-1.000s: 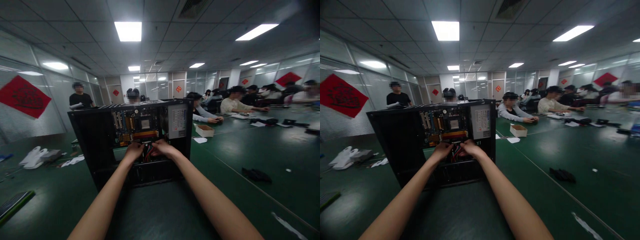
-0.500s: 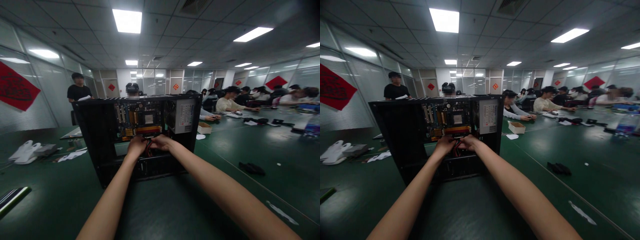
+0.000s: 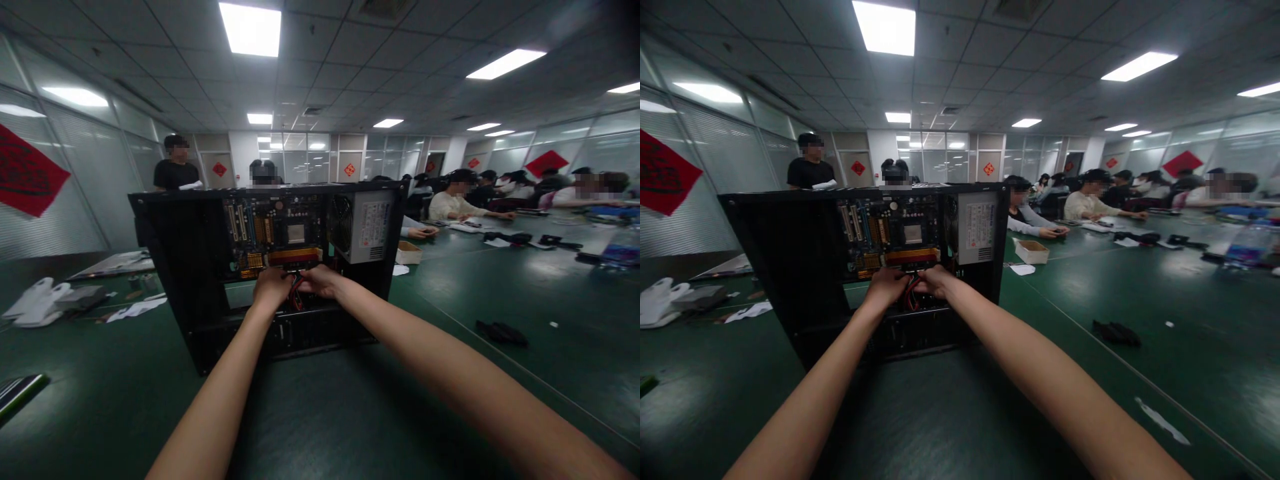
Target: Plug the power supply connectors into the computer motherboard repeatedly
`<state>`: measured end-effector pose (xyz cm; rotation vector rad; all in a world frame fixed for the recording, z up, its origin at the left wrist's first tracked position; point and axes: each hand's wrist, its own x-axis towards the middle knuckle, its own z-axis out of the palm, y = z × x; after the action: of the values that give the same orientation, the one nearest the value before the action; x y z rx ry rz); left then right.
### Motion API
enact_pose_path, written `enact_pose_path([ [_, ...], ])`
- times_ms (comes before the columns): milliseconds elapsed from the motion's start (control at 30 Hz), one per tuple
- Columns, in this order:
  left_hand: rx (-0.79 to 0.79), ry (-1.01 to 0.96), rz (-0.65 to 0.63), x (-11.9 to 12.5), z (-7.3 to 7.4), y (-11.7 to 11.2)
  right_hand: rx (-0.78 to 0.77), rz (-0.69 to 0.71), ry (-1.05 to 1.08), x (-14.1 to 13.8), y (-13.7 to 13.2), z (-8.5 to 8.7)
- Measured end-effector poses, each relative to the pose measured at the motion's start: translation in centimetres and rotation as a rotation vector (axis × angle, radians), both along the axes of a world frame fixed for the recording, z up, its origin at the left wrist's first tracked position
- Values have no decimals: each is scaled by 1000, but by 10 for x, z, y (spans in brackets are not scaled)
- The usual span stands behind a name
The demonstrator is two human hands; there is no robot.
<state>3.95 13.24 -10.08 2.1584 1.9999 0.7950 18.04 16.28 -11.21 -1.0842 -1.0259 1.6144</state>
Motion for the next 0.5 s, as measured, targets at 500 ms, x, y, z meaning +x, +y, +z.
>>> enact_pose_path([
  [500, 28, 190, 42, 6, 10, -5, 294, -79, -633, 11, -23, 7],
])
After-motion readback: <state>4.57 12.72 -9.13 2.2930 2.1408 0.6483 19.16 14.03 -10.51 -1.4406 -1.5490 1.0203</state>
